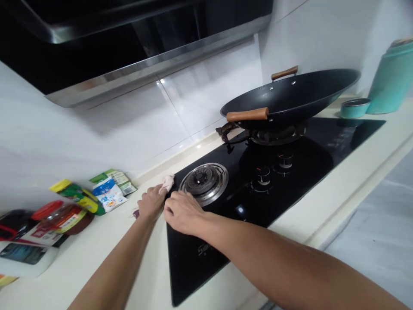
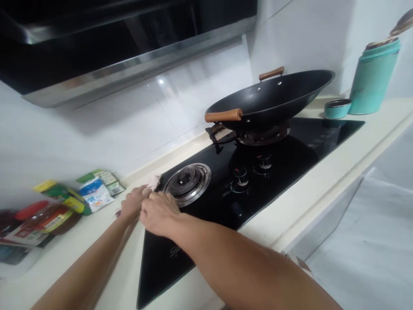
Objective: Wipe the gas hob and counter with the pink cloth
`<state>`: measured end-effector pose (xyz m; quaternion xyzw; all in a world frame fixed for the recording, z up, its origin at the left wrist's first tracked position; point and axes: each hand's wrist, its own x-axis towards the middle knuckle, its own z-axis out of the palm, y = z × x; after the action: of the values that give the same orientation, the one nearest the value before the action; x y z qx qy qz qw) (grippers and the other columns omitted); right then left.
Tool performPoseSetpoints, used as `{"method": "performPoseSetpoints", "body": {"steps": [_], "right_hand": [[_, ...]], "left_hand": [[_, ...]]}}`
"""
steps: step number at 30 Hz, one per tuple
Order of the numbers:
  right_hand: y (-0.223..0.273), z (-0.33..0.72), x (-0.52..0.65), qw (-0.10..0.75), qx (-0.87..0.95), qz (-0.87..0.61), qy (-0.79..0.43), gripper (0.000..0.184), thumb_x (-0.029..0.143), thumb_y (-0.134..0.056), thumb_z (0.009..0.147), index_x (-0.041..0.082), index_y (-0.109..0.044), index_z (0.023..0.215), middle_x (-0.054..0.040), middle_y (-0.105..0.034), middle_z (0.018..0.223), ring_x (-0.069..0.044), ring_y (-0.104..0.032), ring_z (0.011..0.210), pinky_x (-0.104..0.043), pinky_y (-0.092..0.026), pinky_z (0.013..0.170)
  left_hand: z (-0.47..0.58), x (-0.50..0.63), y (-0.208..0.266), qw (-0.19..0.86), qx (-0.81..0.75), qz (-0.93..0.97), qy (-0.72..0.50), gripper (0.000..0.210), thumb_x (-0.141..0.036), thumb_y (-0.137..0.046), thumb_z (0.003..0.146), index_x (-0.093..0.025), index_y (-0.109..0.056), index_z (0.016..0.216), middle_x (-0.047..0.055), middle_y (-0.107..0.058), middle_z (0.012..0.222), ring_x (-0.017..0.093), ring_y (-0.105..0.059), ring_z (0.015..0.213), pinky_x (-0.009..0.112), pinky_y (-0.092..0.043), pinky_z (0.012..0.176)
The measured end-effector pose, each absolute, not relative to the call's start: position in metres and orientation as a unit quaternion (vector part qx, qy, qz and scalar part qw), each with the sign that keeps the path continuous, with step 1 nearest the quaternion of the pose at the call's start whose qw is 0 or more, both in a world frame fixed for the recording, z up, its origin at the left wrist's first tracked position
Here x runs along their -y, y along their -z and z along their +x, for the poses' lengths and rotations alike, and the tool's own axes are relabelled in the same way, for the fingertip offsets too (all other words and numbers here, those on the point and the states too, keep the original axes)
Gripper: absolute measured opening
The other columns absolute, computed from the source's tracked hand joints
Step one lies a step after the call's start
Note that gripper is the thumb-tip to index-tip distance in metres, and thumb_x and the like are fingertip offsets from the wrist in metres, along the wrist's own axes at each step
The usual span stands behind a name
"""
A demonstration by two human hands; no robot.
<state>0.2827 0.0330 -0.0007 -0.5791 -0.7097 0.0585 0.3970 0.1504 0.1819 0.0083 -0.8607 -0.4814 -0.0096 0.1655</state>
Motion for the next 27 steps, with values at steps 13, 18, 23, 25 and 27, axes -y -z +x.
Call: {"method": "performPoseSetpoints", "body": {"steps": [13,18,23,25,27], "right_hand": [[0.002,0.296,-0.038,0.441,0.649,-0.614,-0.081,0.02,0.027,-0.046,0.095,0.02,-0.064,0.09,-0.005,-0.06,0.103,-0.019,-0.05,0.101,-0.033,-0.035,0.087],[0.002,0.293,-0.035,0.438,0.654,-0.612,-0.082,0.02,0.024,-0.046,0.095,0.02,-0.064,0.088,-0.0048,-0.06,0.101,-0.018,-0.051,0.1,-0.031,-0.035,0.085],[0.005,0.291,-0.038,0.435,0.659,-0.609,-0.078,0.019,0.024,-0.047,0.094,0.02,-0.064,0.085,-0.004,-0.061,0.099,-0.017,-0.052,0.098,-0.031,-0.035,0.083],[0.006,0.29,-0.038,0.431,0.662,-0.608,-0.077,0.02,0.024,-0.046,0.093,0.02,-0.064,0.085,-0.0039,-0.061,0.099,-0.017,-0.052,0.098,-0.031,-0.035,0.083],[0.007,0.288,-0.038,0.423,0.669,-0.606,-0.08,0.02,0.025,-0.046,0.093,0.02,-0.064,0.086,-0.0041,-0.061,0.099,-0.018,-0.052,0.098,-0.031,-0.035,0.083]], "left_hand": [[0.082,-0.004,0.006,0.118,0.44,-0.886,0.087,0.041,-0.038,-0.04,0.097,-0.038,-0.057,0.134,0.006,-0.058,0.133,0.029,-0.054,0.116,0.048,-0.048,0.092],[0.065,0.034,0.009,0.068,0.427,-0.894,0.115,0.042,-0.043,-0.045,0.093,-0.046,-0.056,0.133,0.004,-0.059,0.131,0.03,-0.054,0.118,0.049,-0.049,0.093],[0.07,0.032,0.007,0.065,0.431,-0.893,0.112,0.04,-0.046,-0.043,0.093,-0.044,-0.06,0.129,0.004,-0.059,0.129,0.029,-0.055,0.117,0.047,-0.049,0.092],[0.076,0.024,0.005,0.066,0.433,-0.892,0.109,0.039,-0.045,-0.042,0.094,-0.042,-0.06,0.128,0.003,-0.058,0.13,0.028,-0.055,0.117,0.047,-0.048,0.093],[0.083,0.013,0.004,0.07,0.441,-0.888,0.107,0.039,-0.044,-0.041,0.095,-0.039,-0.06,0.128,0.004,-0.058,0.131,0.027,-0.054,0.117,0.046,-0.046,0.094]]}}
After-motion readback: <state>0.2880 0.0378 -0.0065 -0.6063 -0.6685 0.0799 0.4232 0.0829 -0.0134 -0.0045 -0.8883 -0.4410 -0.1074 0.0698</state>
